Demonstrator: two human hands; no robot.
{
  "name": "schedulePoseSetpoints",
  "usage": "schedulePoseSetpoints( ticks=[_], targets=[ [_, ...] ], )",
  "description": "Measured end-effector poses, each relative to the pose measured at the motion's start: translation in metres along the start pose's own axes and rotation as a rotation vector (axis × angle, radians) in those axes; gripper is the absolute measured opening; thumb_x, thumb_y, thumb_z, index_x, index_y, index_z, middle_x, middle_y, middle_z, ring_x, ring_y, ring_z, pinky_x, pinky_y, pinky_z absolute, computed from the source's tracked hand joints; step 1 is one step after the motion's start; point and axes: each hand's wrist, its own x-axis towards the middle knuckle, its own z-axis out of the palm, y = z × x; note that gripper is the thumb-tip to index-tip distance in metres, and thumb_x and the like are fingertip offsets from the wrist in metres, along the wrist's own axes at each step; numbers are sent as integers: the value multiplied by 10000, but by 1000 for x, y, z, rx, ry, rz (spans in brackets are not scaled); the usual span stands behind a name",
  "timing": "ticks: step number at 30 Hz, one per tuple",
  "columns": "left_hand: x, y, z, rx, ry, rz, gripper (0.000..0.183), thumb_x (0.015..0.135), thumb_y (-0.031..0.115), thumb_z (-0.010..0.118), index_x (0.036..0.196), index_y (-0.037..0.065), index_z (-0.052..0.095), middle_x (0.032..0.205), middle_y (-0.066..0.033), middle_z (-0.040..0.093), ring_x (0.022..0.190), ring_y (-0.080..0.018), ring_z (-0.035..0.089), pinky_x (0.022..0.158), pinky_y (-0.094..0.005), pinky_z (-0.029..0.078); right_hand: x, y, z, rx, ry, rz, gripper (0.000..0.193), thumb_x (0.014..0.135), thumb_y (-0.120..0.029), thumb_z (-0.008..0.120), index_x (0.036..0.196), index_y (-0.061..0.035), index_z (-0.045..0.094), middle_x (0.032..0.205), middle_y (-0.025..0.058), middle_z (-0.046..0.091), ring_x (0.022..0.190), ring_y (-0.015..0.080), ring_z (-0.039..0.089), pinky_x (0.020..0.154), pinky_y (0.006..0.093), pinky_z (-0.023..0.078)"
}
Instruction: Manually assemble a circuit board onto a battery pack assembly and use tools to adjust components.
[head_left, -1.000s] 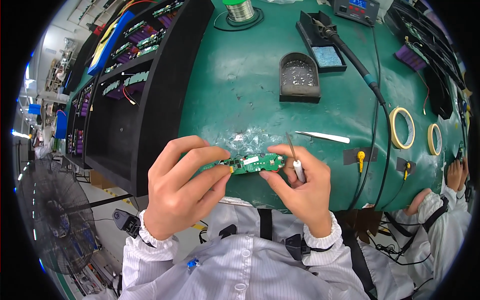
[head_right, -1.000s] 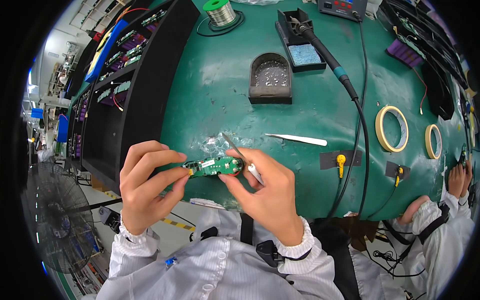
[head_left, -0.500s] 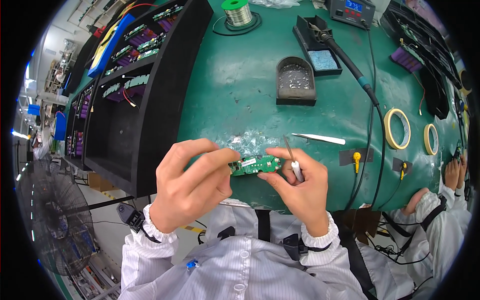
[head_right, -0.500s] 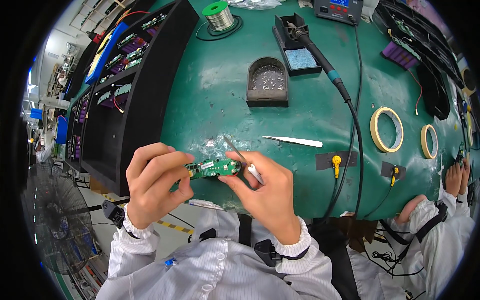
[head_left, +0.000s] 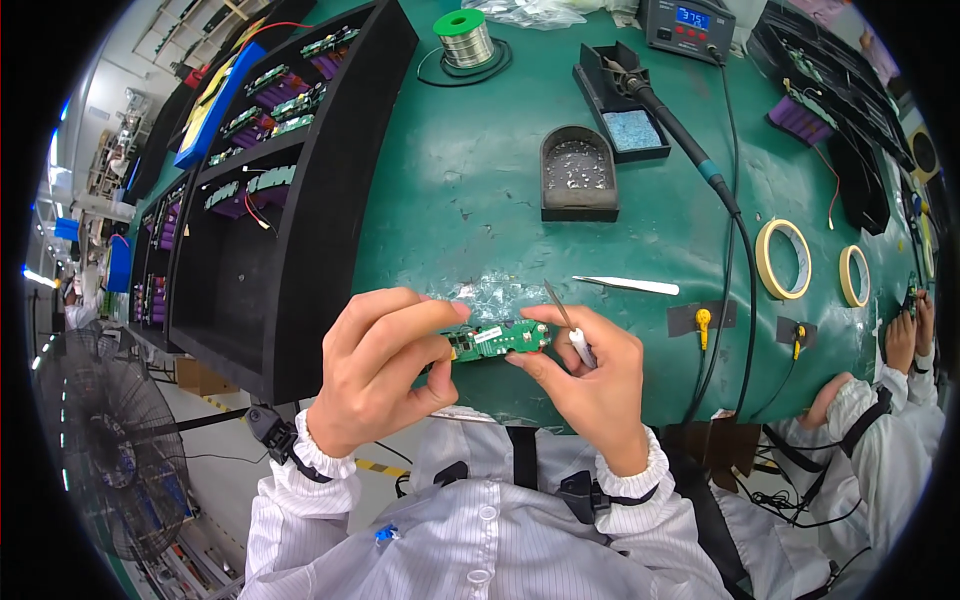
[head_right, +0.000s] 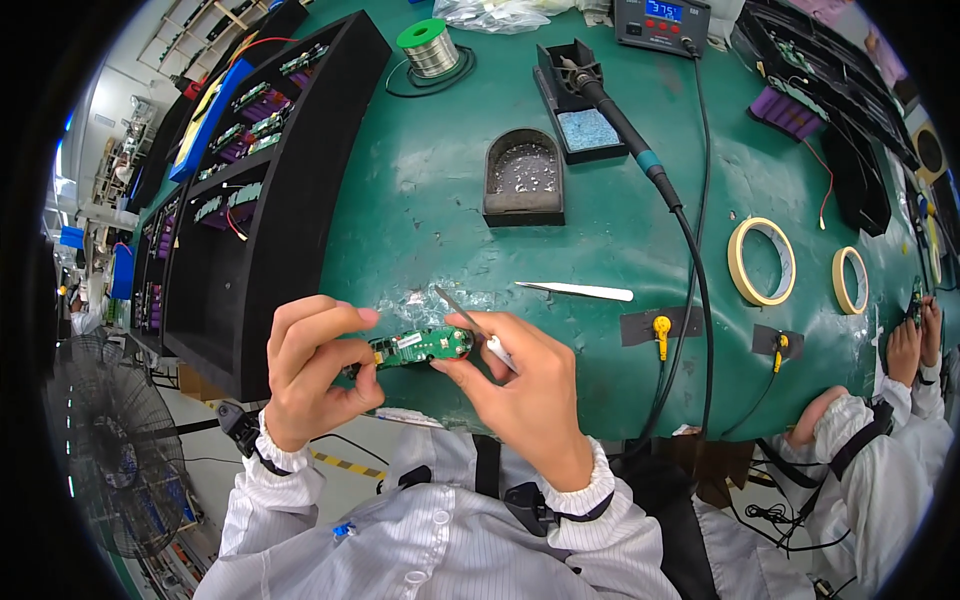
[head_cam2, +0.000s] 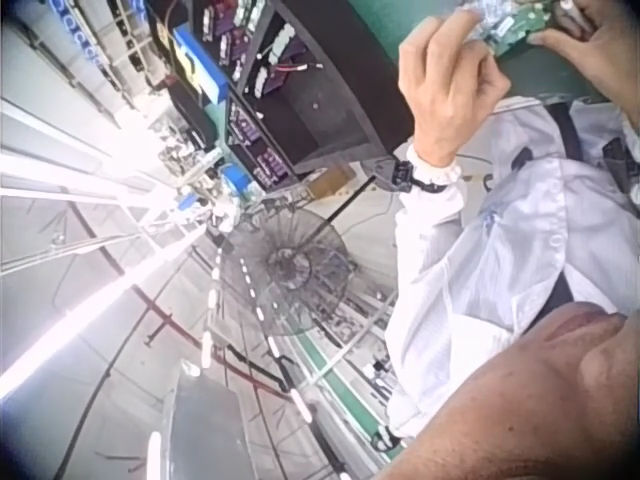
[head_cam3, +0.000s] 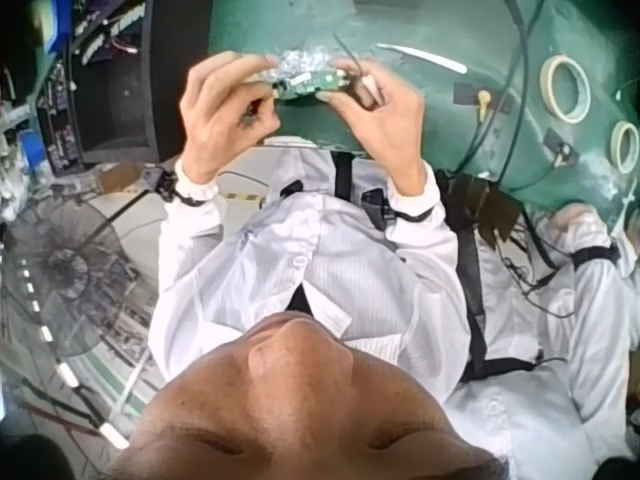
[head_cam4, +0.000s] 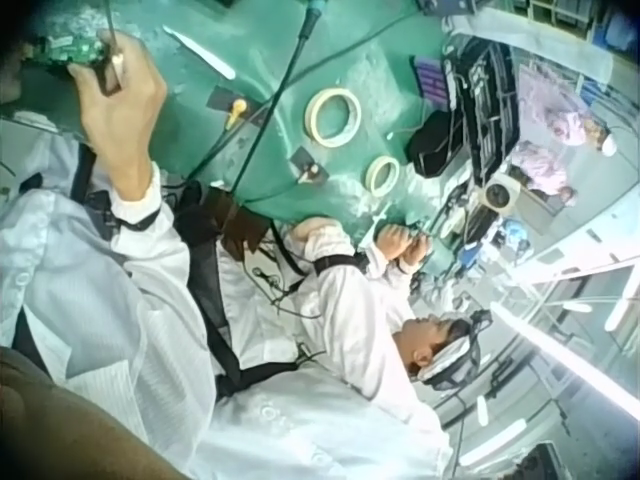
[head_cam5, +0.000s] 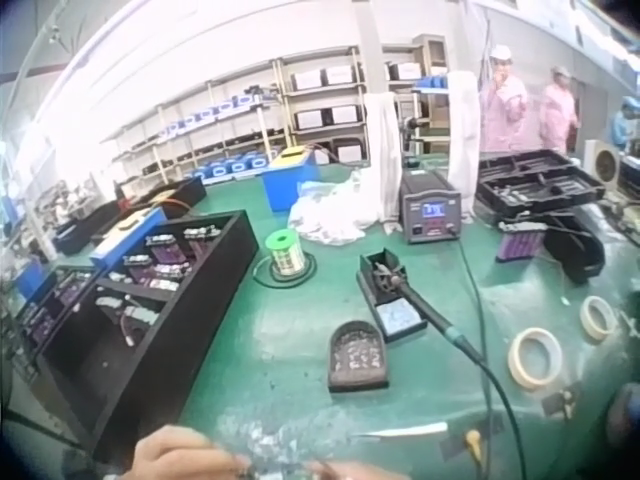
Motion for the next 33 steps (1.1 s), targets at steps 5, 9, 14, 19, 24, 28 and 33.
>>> schedulePoseSetpoints(
  ticks=[5, 9, 14, 19, 24, 28, 33],
  targets=[
    [-1, 0, -2, -137, -48, -118, 215, 565, -17, 715, 731, 67, 608, 1202, -58, 673, 1009, -287, 596, 822, -386, 517, 0, 1, -1, -16, -8, -19, 402, 730, -51, 879, 1107, -44, 739, 598, -60, 335, 550, 31, 309, 509, 236, 234],
    [0, -6, -6, -260, -131, -195, 222, 559, -11, 716, 727, 72, 599, 1259, -74, 661, 1067, -318, 564, 909, -419, 480, 0, -1, 0, 3, -8, 11, 390, 728, -59, 880, 1091, -41, 740, 597, -58, 342, 548, 30, 311, 506, 237, 231],
    [1, -7, -8, -331, -192, -211, 205, 565, 0, 712, 716, 76, 595, 1391, -110, 610, 1284, -363, 485, 1056, -454, 416, -1, -3, -1, -7, -9, 3, 386, 721, -59, 882, 1080, -39, 744, 610, -58, 350, 554, 27, 314, 507, 237, 233],
    [-1, -9, -8, -370, -220, -237, 183, 579, 4, 704, 712, 79, 602, 1445, -122, 574, 1378, -395, 424, 1117, -493, 363, 0, -3, -1, 5, -29, 19, 394, 714, -52, 883, 1084, -39, 749, 625, -58, 351, 563, 29, 317, 516, 238, 239],
    [-4, -15, -6, -473, -268, -272, 171, 590, 9, 699, 715, 78, 604, 1486, -144, 541, 1427, -428, 381, 1154, -531, 319, 0, -4, -2, 7, -50, 24, 403, 714, -38, 880, 1095, -43, 750, 629, -59, 352, 569, 29, 319, 519, 239, 238],
    [-6, -18, -4, -604, -294, -314, 144, 615, 15, 679, 716, 73, 595, 1528, -182, 497, 1483, -457, 307, 1190, -551, 264, 0, -1, -3, 29, -66, 31, 404, 713, -28, 879, 1096, -44, 751, 637, -61, 368, 573, 28, 323, 521, 236, 239],
    [-7, -20, -6, -678, -296, -346, 82, 654, 53, 654, 709, 74, 597, 1553, -190, 469, 1506, -459, 268, 1207, -567, 214, 2, -3, 0, 39, -71, 16, 401, 714, -17, 875, 1095, -43, 750, 641, -60, 378, 579, 28, 329, 524, 231, 241]
  ],
)
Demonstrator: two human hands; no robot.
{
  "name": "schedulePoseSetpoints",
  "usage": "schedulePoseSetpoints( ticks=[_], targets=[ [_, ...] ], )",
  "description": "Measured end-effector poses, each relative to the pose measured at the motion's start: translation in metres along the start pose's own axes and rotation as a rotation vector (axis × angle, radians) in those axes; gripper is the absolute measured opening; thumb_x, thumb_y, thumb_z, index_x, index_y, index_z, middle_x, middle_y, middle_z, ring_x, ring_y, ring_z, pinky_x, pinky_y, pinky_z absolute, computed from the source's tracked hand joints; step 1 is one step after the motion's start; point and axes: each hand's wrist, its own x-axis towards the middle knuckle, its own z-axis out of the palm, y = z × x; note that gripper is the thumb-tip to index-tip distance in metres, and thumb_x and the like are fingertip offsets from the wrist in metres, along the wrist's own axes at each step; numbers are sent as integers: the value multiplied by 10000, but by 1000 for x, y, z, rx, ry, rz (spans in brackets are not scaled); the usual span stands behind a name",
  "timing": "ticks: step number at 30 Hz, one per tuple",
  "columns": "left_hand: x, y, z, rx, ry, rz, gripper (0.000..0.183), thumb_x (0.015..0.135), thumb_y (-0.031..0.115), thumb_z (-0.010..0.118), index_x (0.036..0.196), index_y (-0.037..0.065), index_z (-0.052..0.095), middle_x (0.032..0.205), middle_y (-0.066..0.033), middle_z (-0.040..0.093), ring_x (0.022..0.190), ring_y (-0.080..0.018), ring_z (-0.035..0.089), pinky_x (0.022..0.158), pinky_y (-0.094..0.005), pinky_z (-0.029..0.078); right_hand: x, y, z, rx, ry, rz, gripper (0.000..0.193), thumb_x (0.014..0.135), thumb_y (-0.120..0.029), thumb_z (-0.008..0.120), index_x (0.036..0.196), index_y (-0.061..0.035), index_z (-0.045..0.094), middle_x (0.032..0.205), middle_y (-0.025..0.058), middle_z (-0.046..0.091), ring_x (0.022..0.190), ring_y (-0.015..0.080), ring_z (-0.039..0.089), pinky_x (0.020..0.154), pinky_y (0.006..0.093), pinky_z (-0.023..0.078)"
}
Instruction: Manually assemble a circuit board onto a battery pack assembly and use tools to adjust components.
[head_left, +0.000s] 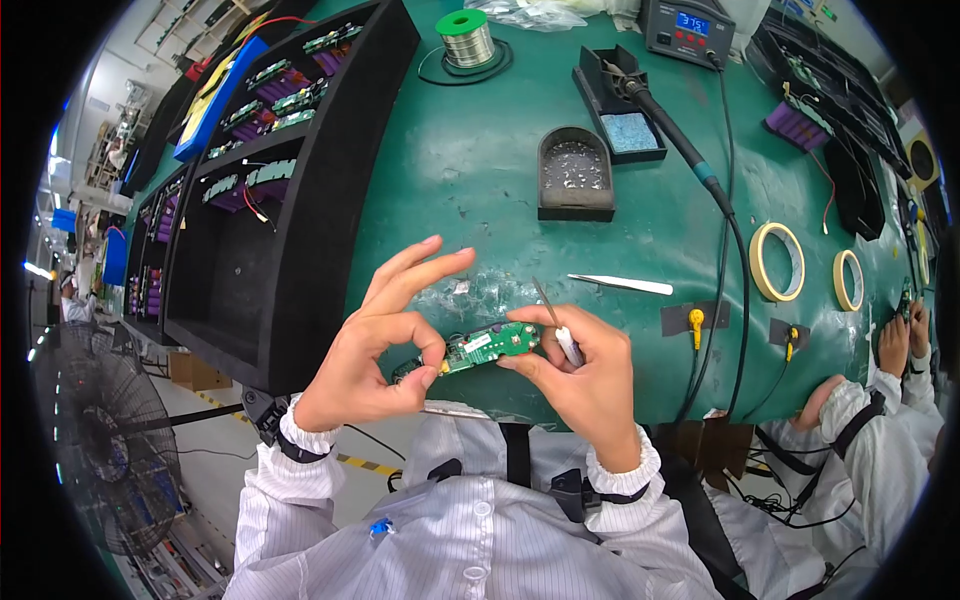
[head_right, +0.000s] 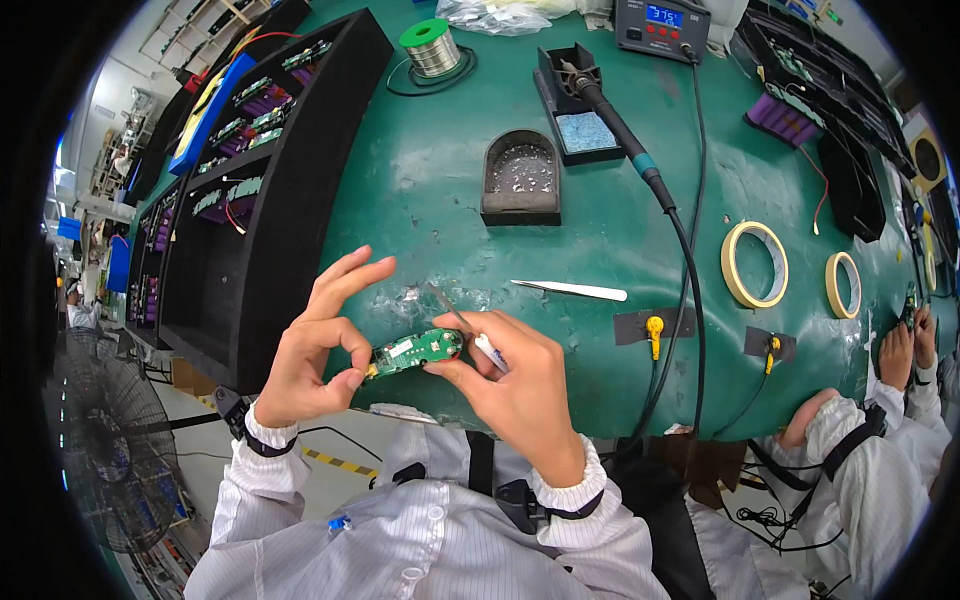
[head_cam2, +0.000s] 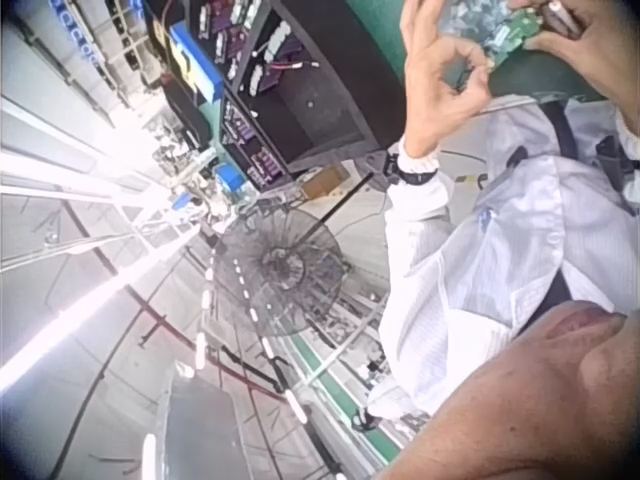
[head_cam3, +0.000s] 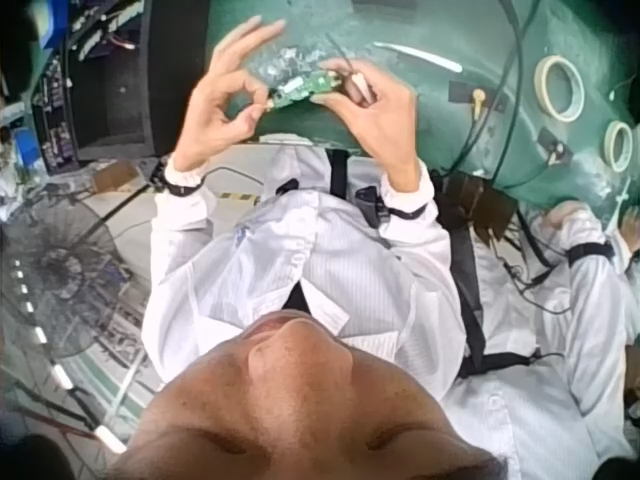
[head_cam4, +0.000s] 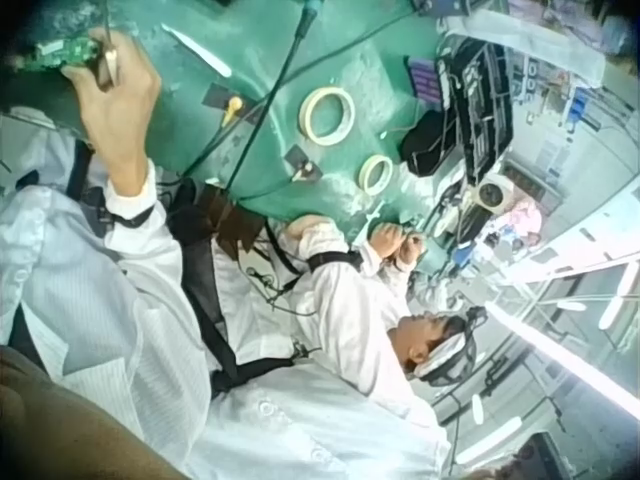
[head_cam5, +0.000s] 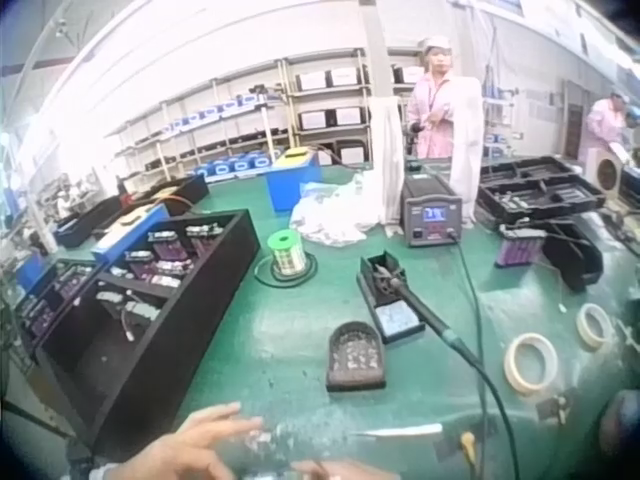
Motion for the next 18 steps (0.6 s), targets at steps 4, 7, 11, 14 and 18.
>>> schedulePoseSetpoints(
  ticks=[4, 7, 11, 14, 18],
  targets=[
    [-14, 13, -11, -226, 99, 75, 142, 640, 182, 706, 635, 92, 596, 1526, -268, 470, 1517, -464, 235, 1206, -603, 166, 3, 5, 6, 6, 24, -50, 398, 716, -6, 868, 1095, -42, 751, 636, -55, 369, 587, 28, 332, 528, 227, 247],
    [-26, 33, -20, -70, 293, 150, 117, 652, 200, 745, 663, 104, 680, 1437, -251, 556, 1479, -438, 306, 1199, -582, 212, 1, 5, 0, -35, 10, -51, 391, 724, 0, 863, 1098, -37, 753, 638, -61, 357, 589, 26, 324, 532, 221, 257],
    [-41, 49, -16, 188, 209, 254, 67, 706, 145, 755, 745, 103, 718, 1159, -92, 717, 1217, -334, 524, 991, -503, 487, 1, 8, -2, 21, -5, -16, 387, 734, -5, 865, 1104, -32, 754, 643, -71, 346, 591, 21, 319, 537, 212, 261],
    [-65, 46, 6, 143, 69, 284, 255, 669, 27, 693, 911, 87, 749, 1074, -38, 729, 933, -258, 650, 797, -346, 539, -1, -2, 4, -30, -28, 4, 399, 738, -10, 868, 1119, -23, 750, 651, -82, 343, 595, 15, 320, 540, 204, 266],
    [-85, 32, 39, 71, -55, 212, 255, 677, -12, 668, 912, 70, 721, 912, -41, 693, 819, -235, 645, 676, -326, 528, -4, -2, -6, -51, -55, 37, 499, 741, 4, 849, 1220, -22, 712, 676, -91, 361, 605, 10, 329, 554, 189, 268]
  ],
)
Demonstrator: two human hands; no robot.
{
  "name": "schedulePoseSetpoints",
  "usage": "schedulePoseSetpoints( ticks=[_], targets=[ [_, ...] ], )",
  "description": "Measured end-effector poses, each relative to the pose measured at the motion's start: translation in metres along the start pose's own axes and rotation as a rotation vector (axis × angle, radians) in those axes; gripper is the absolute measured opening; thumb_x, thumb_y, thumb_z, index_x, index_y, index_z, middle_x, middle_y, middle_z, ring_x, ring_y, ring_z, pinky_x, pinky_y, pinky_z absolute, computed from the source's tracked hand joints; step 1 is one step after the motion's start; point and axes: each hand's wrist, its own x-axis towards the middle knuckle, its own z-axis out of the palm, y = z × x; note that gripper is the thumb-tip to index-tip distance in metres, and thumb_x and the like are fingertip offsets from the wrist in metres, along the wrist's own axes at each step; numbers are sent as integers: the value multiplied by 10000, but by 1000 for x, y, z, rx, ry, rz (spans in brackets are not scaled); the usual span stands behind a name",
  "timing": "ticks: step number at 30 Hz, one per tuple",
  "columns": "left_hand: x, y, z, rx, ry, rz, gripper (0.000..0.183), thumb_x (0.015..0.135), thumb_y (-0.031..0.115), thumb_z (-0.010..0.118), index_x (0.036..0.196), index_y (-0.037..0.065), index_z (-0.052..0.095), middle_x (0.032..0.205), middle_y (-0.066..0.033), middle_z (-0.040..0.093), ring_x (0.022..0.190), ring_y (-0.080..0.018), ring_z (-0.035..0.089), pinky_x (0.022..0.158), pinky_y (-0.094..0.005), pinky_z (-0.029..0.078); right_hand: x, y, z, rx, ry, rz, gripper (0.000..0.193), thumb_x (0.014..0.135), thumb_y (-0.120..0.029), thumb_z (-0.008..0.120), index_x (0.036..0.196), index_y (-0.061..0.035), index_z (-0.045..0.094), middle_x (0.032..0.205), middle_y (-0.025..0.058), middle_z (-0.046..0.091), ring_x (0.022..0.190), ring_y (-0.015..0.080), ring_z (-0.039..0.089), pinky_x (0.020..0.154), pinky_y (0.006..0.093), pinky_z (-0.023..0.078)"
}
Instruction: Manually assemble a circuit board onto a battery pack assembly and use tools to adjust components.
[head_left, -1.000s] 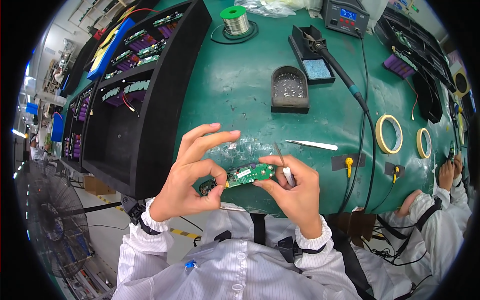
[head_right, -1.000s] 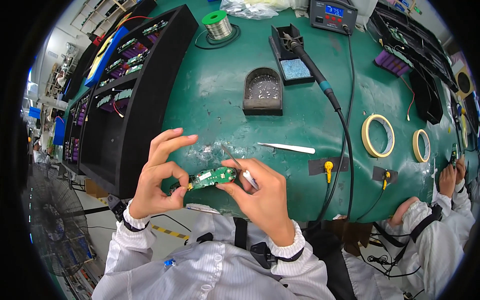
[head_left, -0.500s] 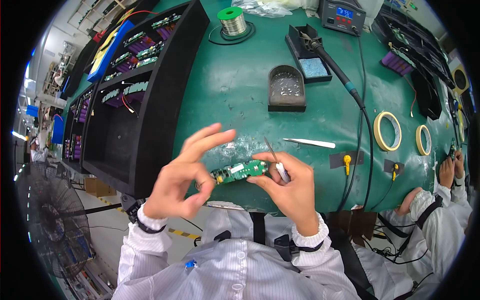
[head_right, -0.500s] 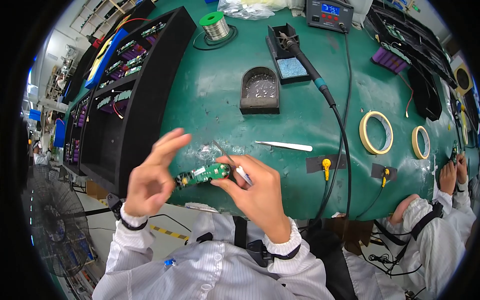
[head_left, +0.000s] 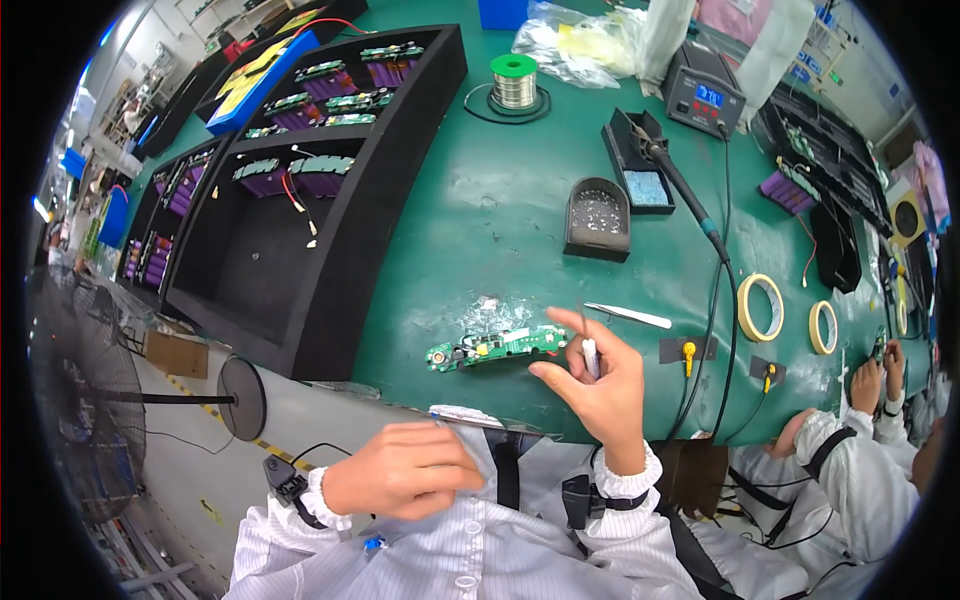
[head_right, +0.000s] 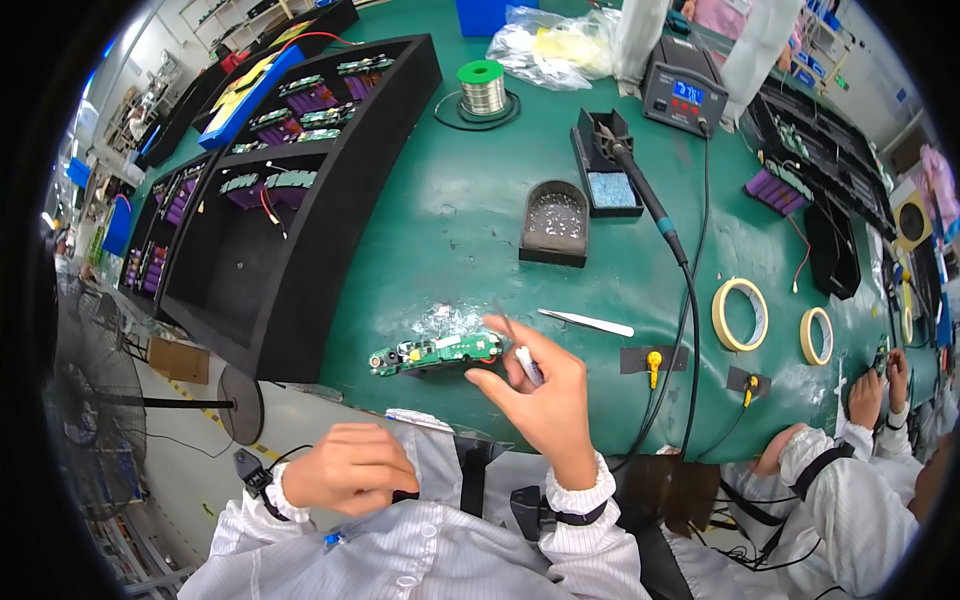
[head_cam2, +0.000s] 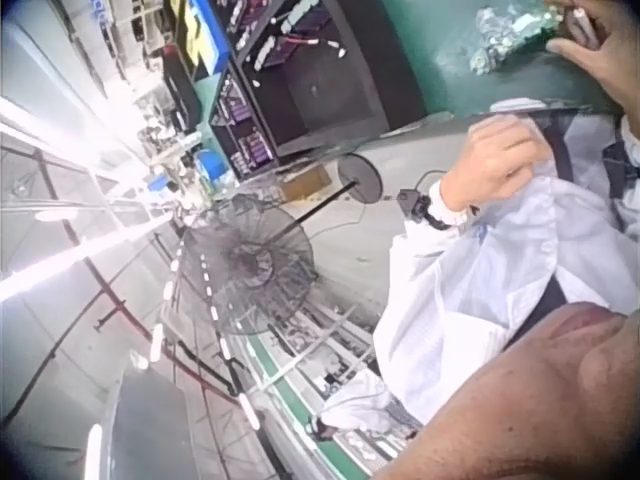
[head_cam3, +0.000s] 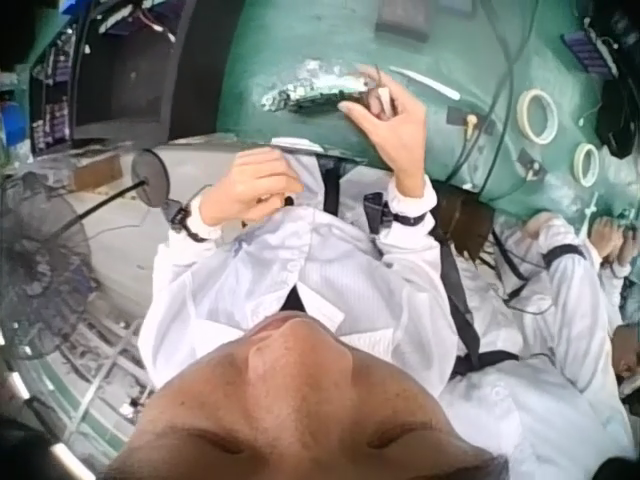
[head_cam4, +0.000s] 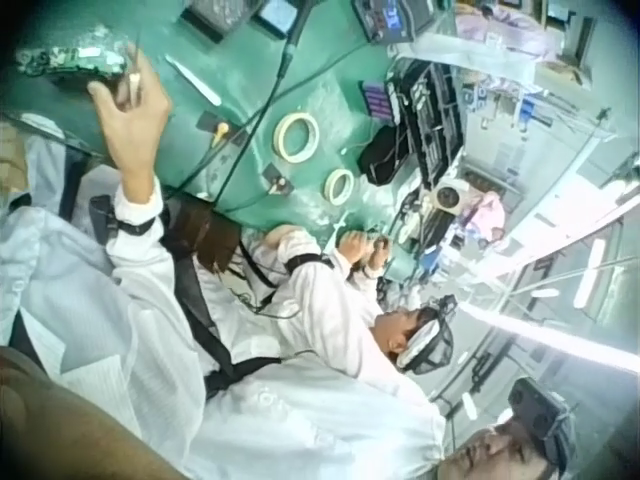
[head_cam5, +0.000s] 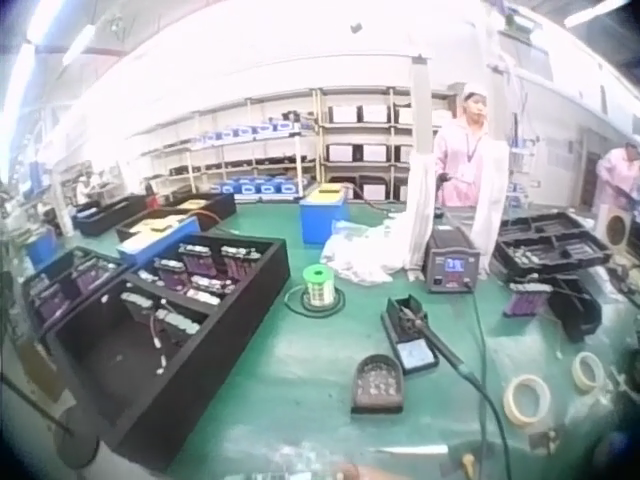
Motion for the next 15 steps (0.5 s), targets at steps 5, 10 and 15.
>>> schedulePoseSetpoints(
  ticks=[5, 10, 15],
  targets=[
    [-20, -7, 25, -14, -53, -66, 260, 691, -3, 680, 945, 47, 701, 839, -58, 656, 738, -240, 638, 649, -376, 527, -9, -5, -17, 135, 135, -62, 513, 834, 10, 734, 1328, -1, 595, 748, -66, 421, 637, 16, 372, 576, 183, 302],
    [-18, -18, 42, -30, 149, 29, 241, 778, 22, 723, 1016, 36, 693, 796, -73, 663, 721, -266, 654, 644, -393, 530, -16, -35, -29, 704, 161, -222, 233, 961, -140, 566, 1139, 11, 555, 806, 21, 470, 717, 115, 447, 653, 289, 396],
    [-20, -16, 23, -74, 139, -77, 162, 811, -66, 707, 936, 38, 703, 797, -73, 681, 747, -248, 645, 666, -333, 515, 5, -55, -24, 748, 36, -453, 158, 976, -131, 517, 1077, -11, 530, 779, 32, 432, 673, 122, 395, 613, 302, 347]
  ],
)
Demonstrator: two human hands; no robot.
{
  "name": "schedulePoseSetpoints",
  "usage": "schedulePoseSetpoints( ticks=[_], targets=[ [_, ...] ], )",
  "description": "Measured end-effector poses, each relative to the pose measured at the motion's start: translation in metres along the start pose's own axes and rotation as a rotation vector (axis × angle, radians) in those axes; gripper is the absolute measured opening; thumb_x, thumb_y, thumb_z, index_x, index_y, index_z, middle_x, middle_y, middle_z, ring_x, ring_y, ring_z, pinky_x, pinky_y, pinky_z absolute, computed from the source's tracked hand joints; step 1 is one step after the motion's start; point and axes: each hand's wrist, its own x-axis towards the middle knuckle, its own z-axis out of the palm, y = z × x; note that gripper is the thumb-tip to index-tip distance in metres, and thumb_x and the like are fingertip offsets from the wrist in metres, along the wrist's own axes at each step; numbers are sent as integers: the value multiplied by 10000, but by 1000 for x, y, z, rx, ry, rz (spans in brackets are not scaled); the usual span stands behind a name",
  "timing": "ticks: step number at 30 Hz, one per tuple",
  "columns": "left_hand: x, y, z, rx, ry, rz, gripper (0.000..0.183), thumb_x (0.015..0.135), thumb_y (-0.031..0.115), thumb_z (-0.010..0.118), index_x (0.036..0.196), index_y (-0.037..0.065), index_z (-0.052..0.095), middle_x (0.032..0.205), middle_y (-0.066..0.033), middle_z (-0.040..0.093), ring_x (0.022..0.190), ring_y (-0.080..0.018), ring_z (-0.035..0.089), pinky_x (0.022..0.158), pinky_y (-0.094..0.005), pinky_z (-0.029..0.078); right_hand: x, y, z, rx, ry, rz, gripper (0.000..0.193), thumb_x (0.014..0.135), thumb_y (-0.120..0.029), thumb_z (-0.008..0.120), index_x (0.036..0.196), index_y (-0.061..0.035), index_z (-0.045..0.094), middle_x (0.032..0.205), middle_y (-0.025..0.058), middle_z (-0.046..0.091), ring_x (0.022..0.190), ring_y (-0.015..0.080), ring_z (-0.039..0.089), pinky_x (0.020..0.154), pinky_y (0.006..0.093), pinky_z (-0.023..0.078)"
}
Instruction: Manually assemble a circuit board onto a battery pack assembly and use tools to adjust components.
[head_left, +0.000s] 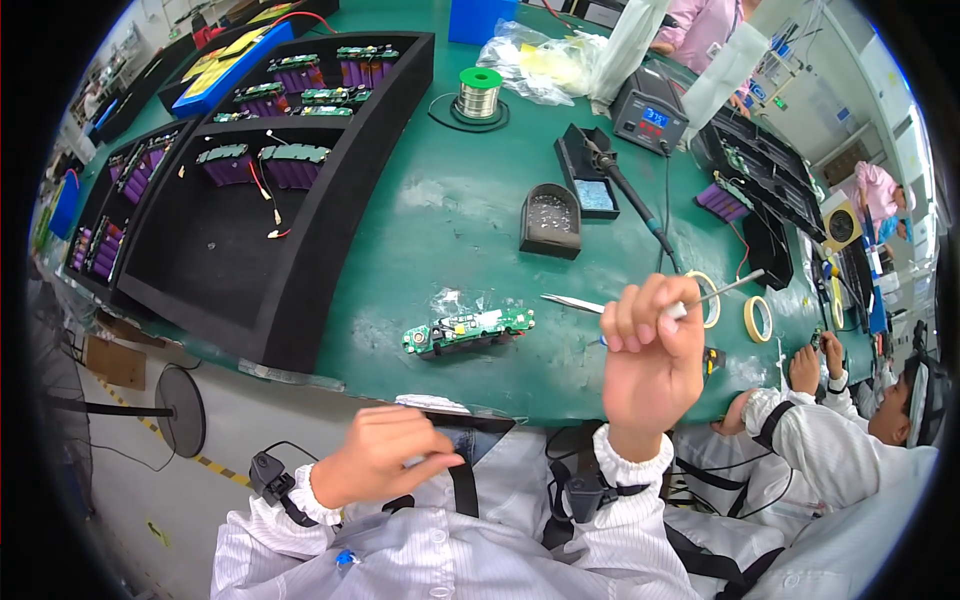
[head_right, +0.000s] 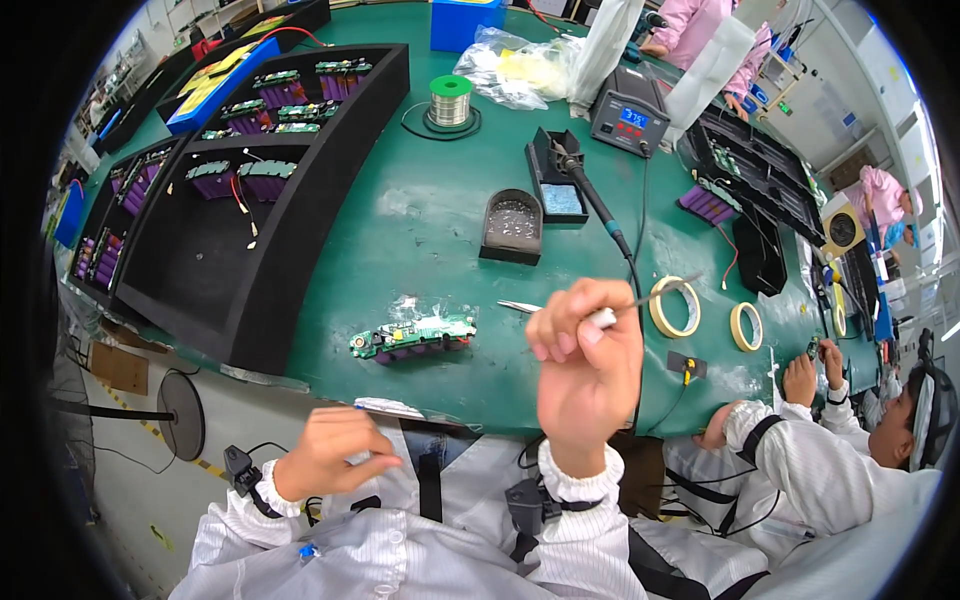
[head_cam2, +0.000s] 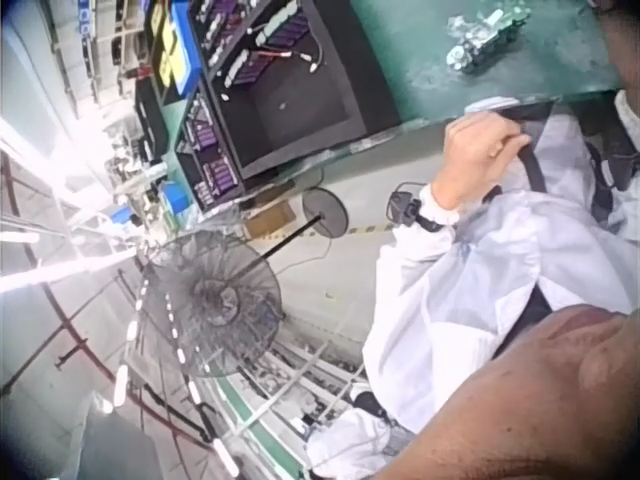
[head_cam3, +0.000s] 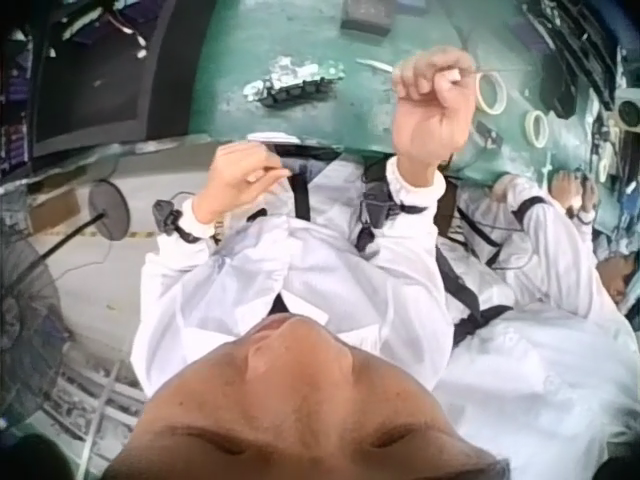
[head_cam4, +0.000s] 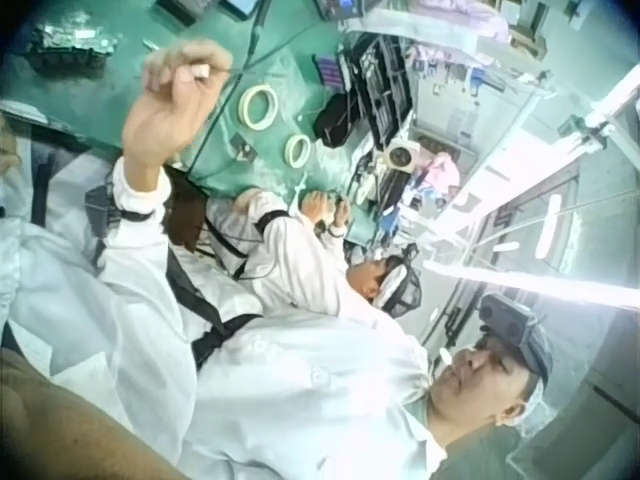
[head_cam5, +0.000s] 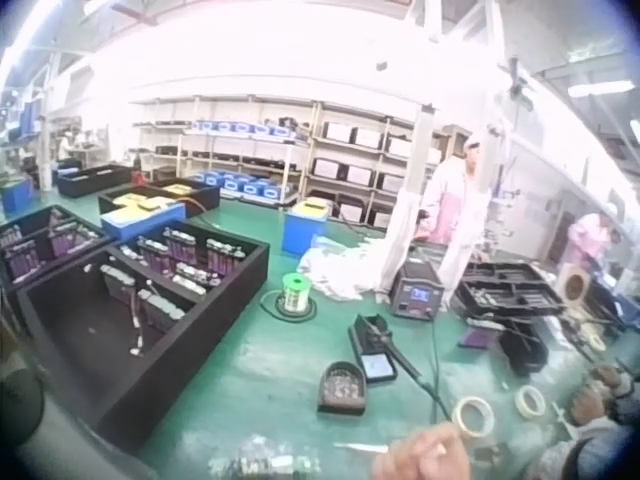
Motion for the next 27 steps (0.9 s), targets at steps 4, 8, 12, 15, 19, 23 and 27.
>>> schedulePoseSetpoints(
  ticks=[4, 8, 12, 15, 19, 23, 27],
  targets=[
    [7, -11, -7, 46, 401, -10, 280, 806, -90, 654, 1069, 3, 670, 985, -124, 675, 923, -290, 646, 808, -381, 520, 15, 10, 31, 7, 87, 9, 78, 991, -74, 473, 1030, -34, 527, 746, 10, 393, 600, 84, 320, 540, 261, 283],
    [25, -17, -4, 92, 669, -140, 548, 776, -1, 754, 1292, 19, 572, 1284, -152, 591, 1135, -295, 595, 979, -394, 485, 19, 26, 29, -86, -6, 5, 84, 967, -59, 466, 924, -33, 533, 704, -12, 382, 554, 69, 280, 510, 260, 249],
    [42, -40, 11, -217, 530, -266, 897, 708, 74, 883, 1470, 28, 413, 1453, -156, 512, 1361, -270, 504, 1128, -406, 409, 17, 29, 27, -44, 36, 65, 90, 952, -59, 459, 913, -22, 531, 645, -38, 345, 513, 55, 233, 483, 263, 214],
    [46, -51, 18, -366, 507, -289, 773, 736, 44, 868, 1411, 14, 493, 1370, -143, 606, 1276, -246, 583, 1084, -369, 450, 18, 35, 29, -54, 39, 66, 102, 954, -72, 462, 904, -15, 530, 608, -60, 301, 488, 45, 190, 463, 268, 182],
    [45, -56, 20, -382, 502, -312, 476, 772, 13, 835, 1222, 3, 678, 1165, -100, 740, 1082, -203, 697, 972, -321, 517, 19, 41, 28, -56, 23, 79, 110, 956, -69, 456, 897, -6, 525, 608, -57, 301, 487, 41, 194, 459, 269, 178],
    [45, -55, 18, -378, 502, -320, 387, 774, -7, 816, 1149, 1, 722, 1133, -114, 750, 1047, -215, 712, 935, -324, 529, 19, 43, 27, -68, 28, 68, 112, 954, -64, 452, 892, -2, 523, 607, -57, 303, 486, 39, 192, 458, 269, 179],
    [45, -59, 19, -344, 508, -291, 391, 767, -13, 817, 1147, 2, 726, 1138, -125, 749, 1044, -229, 716, 931, -331, 532, 19, 45, 25, -49, -1, 61, 107, 948, -57, 447, 887, -2, 516, 623, -52, 321, 498, 41, 201, 465, 266, 184]
  ],
)
